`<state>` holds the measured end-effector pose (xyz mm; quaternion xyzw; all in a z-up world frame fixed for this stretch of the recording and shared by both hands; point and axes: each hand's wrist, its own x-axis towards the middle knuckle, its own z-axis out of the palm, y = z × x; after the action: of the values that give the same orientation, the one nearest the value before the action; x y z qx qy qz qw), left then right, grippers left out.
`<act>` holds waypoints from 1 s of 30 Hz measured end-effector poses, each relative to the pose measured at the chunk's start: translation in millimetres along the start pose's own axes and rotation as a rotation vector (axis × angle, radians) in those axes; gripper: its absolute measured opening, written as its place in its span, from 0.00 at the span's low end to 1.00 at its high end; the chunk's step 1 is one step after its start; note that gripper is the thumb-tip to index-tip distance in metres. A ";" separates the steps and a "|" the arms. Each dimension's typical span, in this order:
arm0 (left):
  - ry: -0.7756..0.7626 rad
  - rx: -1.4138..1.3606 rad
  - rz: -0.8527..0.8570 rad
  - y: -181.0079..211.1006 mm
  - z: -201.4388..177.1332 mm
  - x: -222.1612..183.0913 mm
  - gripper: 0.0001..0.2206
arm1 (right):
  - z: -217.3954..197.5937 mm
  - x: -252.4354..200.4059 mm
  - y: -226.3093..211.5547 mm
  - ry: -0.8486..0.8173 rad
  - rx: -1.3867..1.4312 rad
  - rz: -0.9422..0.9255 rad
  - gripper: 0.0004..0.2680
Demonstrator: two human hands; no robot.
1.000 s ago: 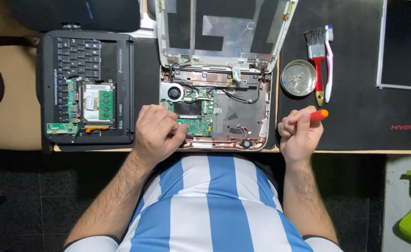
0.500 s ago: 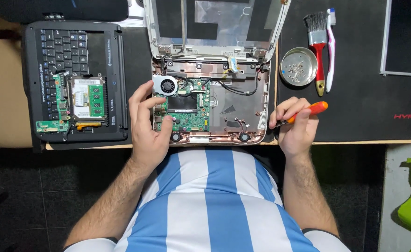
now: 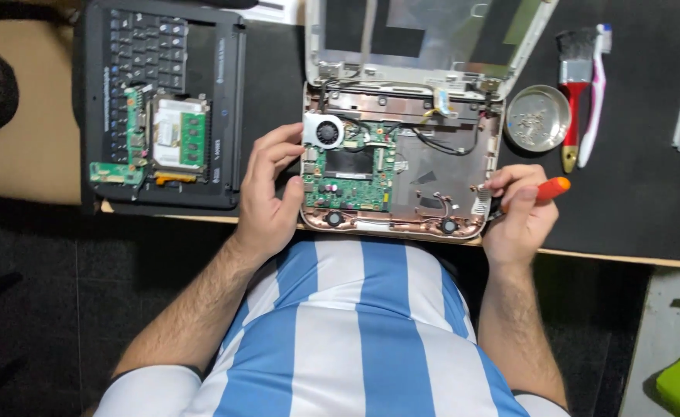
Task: Removing the motherboard from a laptop chassis by unscrewing it and disconnecting internal ribbon cables.
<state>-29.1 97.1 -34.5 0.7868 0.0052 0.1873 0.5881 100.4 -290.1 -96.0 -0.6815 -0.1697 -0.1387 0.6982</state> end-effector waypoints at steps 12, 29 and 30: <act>-0.075 0.319 0.155 21.5 -2.5 9.0 0.12 | 8.5 -2.7 -21.9 0.033 -0.088 0.066 0.23; -0.095 0.429 0.199 0.7 4.2 2.8 0.10 | 87.7 -13.2 -59.8 -0.460 -0.147 -0.012 0.20; -0.085 0.432 0.200 -0.1 5.3 2.3 0.10 | 87.2 -15.1 -56.2 -0.471 -0.145 -0.071 0.23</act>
<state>-25.4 92.8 -35.2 0.8982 -0.0576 0.2057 0.3843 58.7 -205.4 -50.4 -0.7369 -0.3413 -0.0122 0.5833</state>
